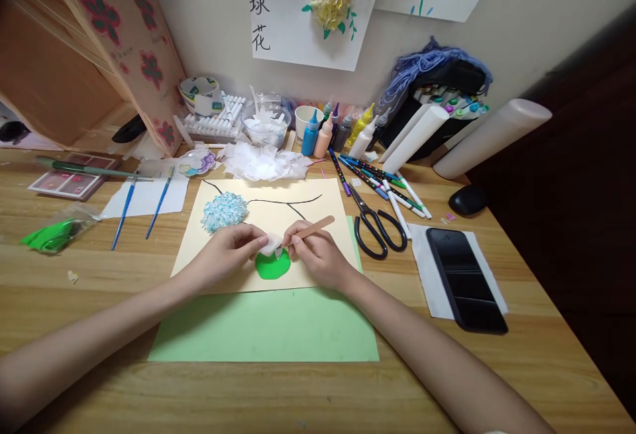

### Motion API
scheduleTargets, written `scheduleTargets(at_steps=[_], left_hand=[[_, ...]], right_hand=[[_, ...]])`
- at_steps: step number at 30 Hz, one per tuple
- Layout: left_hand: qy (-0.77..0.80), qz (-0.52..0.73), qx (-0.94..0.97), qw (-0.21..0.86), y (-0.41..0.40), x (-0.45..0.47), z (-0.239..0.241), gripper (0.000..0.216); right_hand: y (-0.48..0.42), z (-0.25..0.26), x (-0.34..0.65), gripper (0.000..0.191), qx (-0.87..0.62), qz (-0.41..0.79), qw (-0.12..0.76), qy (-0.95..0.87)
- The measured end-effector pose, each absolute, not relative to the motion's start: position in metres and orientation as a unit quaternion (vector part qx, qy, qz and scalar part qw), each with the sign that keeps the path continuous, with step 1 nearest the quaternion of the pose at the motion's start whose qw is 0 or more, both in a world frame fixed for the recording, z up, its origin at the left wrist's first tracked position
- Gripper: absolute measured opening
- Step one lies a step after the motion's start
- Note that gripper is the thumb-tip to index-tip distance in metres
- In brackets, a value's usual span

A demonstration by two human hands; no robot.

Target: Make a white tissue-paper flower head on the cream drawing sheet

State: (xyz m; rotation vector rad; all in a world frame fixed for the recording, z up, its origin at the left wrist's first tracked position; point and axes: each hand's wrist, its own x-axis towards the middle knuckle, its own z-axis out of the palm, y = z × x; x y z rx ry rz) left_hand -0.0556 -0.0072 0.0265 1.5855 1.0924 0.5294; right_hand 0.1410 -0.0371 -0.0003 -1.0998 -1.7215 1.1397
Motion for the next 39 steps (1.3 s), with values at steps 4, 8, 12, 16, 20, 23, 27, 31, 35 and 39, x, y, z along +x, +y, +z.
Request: scheduleTargets(at_steps=[4,8,12,16,20,23,27,31,35,39], left_hand=[[0.475,0.224,0.757,0.389,-0.013,-0.056,0.017,0.02],[0.467,0.222,0.787,0.337,-0.016,-0.055,0.013,0.018],[0.458,0.228,0.804,0.304,-0.018,-0.054,0.013,0.016],[0.461,0.235,0.803,0.296,-0.018,-0.053,0.013,0.015],[0.462,0.231,0.797,0.314,-0.016,-0.053,0.012,0.014],[0.46,0.23,0.796,0.32,-0.016,-0.053,0.011,0.014],[0.457,0.238,0.793,0.324,-0.016,-0.053,0.01,0.014],[0.46,0.243,0.789,0.327,-0.017,-0.054,0.01,0.013],[0.459,0.243,0.786,0.337,-0.017,-0.053,0.009,0.014],[0.458,0.243,0.785,0.339,-0.017,-0.053,0.007,0.014]], right_hand=[[-0.037,-0.002,0.142,0.024,-0.435,0.445,0.388,-0.681],[-0.038,-0.003,0.143,0.024,-0.43,0.432,0.4,-0.685],[-0.04,-0.006,0.144,0.024,-0.409,0.379,0.455,-0.694],[-0.04,-0.007,0.143,0.023,-0.388,0.33,0.504,-0.697],[-0.037,-0.003,0.138,0.02,-0.38,0.326,0.456,-0.736],[-0.036,0.001,0.136,0.021,-0.371,0.303,0.444,-0.757],[-0.034,0.007,0.135,0.021,-0.367,0.278,0.45,-0.765],[-0.024,0.014,0.131,0.022,-0.36,0.269,0.45,-0.772],[-0.014,0.014,0.125,0.024,-0.351,0.29,0.423,-0.783],[-0.011,0.008,0.124,0.025,-0.353,0.303,0.412,-0.783]])
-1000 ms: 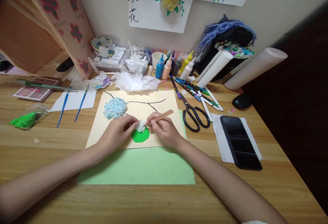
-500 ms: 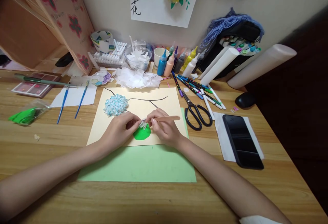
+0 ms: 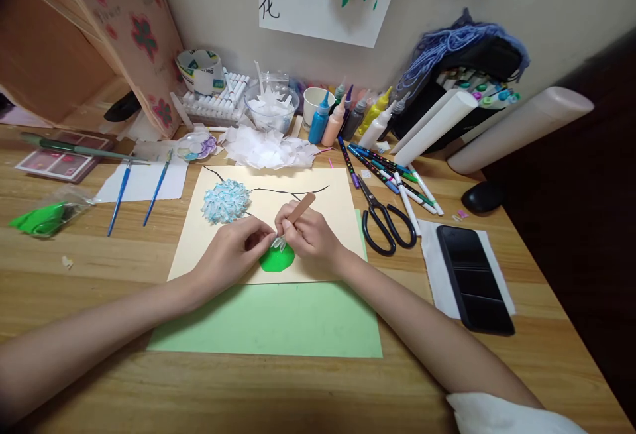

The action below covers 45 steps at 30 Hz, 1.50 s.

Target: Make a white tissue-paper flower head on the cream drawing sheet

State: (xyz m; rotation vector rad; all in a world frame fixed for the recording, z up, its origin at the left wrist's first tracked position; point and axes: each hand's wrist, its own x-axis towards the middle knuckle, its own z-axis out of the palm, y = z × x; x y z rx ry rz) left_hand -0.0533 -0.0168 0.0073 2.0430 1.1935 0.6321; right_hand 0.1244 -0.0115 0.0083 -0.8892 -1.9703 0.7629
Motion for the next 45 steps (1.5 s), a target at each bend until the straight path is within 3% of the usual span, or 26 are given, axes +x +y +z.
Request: scheduleTargets(at_steps=[12,20,27,45], left_hand=[[0.461,0.241,0.787,0.331,-0.017,-0.053,0.008,0.013],[0.466,0.246,0.781,0.334,-0.016,-0.052,0.006,0.014],[0.47,0.244,0.779,0.335,-0.017,-0.053,0.005,0.018],[0.467,0.241,0.786,0.326,-0.017,-0.053,0.004,0.017]], right_hand=[[-0.012,-0.003,0.127,0.025,-0.364,0.318,0.402,-0.777],[-0.015,-0.003,0.123,0.028,-0.447,0.345,0.397,-0.723],[-0.017,-0.003,0.124,0.027,-0.414,0.328,0.437,-0.728],[-0.017,-0.004,0.124,0.027,-0.422,0.313,0.408,-0.746]])
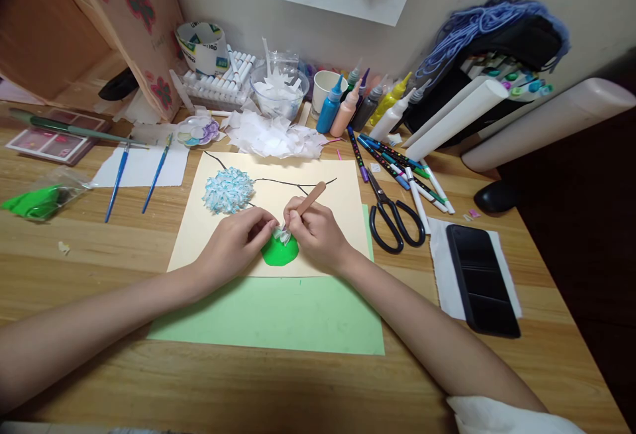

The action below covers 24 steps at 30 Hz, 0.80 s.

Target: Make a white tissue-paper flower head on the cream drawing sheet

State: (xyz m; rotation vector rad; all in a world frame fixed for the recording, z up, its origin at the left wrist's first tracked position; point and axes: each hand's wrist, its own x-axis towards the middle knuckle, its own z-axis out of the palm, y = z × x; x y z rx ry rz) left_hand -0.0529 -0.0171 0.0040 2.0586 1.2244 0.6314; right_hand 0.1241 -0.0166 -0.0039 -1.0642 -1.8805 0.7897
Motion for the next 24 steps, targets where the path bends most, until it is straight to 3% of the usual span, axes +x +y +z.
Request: scheduleTargets(at_steps=[6,24], left_hand=[[0.469,0.237,0.785,0.328,-0.0171,-0.0527,0.0052,0.017],[0.466,0.237,0.789,0.323,-0.0172,-0.0526,0.0057,0.017]], right_hand=[[-0.0184,-0.0028,0.1241,0.026,-0.415,0.287,0.451,-0.736],[-0.0161,-0.0033,0.1238,0.02,-0.347,0.23,0.391,-0.821]])
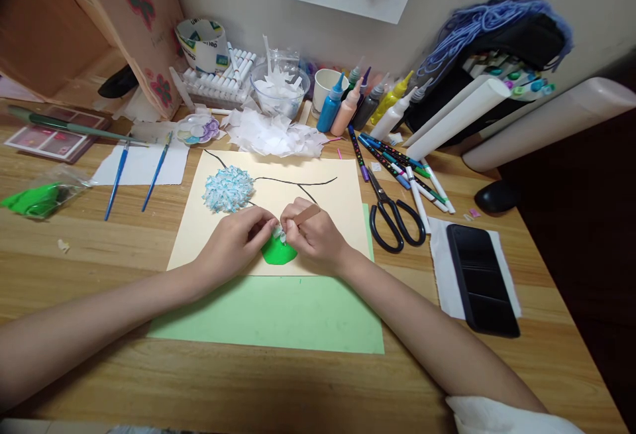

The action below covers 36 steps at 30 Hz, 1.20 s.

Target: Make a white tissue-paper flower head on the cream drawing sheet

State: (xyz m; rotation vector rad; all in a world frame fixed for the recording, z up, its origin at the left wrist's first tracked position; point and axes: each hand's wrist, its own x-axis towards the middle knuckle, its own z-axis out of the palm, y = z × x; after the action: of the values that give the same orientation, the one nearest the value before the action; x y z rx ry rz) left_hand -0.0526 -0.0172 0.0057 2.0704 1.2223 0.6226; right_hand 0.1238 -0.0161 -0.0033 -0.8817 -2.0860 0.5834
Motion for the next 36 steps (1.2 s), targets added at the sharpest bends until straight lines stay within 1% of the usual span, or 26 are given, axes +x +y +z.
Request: scheduleTargets(at_steps=[6,14,25,32,36], left_hand=[[0.469,0.228,0.792,0.318,-0.0199,-0.0525,0.0082,0.017],[0.47,0.221,0.794,0.316,-0.0206,-0.052,0.0089,0.016],[0.471,0.223,0.793,0.316,-0.0213,-0.0524,0.008,0.015],[0.465,0.227,0.79,0.329,-0.0206,-0.0528,0.0082,0.012],[0.467,0.228,0.788,0.331,-0.021,-0.0526,0.0078,0.01]], right_hand=[[-0.0186,-0.0016,0.1236,0.022,-0.338,0.241,0.441,-0.796],[-0.0163,-0.0035,0.1229,0.02,-0.335,0.235,0.402,-0.819],[-0.0168,-0.003,0.1232,0.021,-0.346,0.247,0.416,-0.804],[-0.0167,-0.0032,0.1236,0.022,-0.368,0.267,0.405,-0.793],[-0.0182,-0.0034,0.1245,0.023,-0.37,0.268,0.441,-0.772]])
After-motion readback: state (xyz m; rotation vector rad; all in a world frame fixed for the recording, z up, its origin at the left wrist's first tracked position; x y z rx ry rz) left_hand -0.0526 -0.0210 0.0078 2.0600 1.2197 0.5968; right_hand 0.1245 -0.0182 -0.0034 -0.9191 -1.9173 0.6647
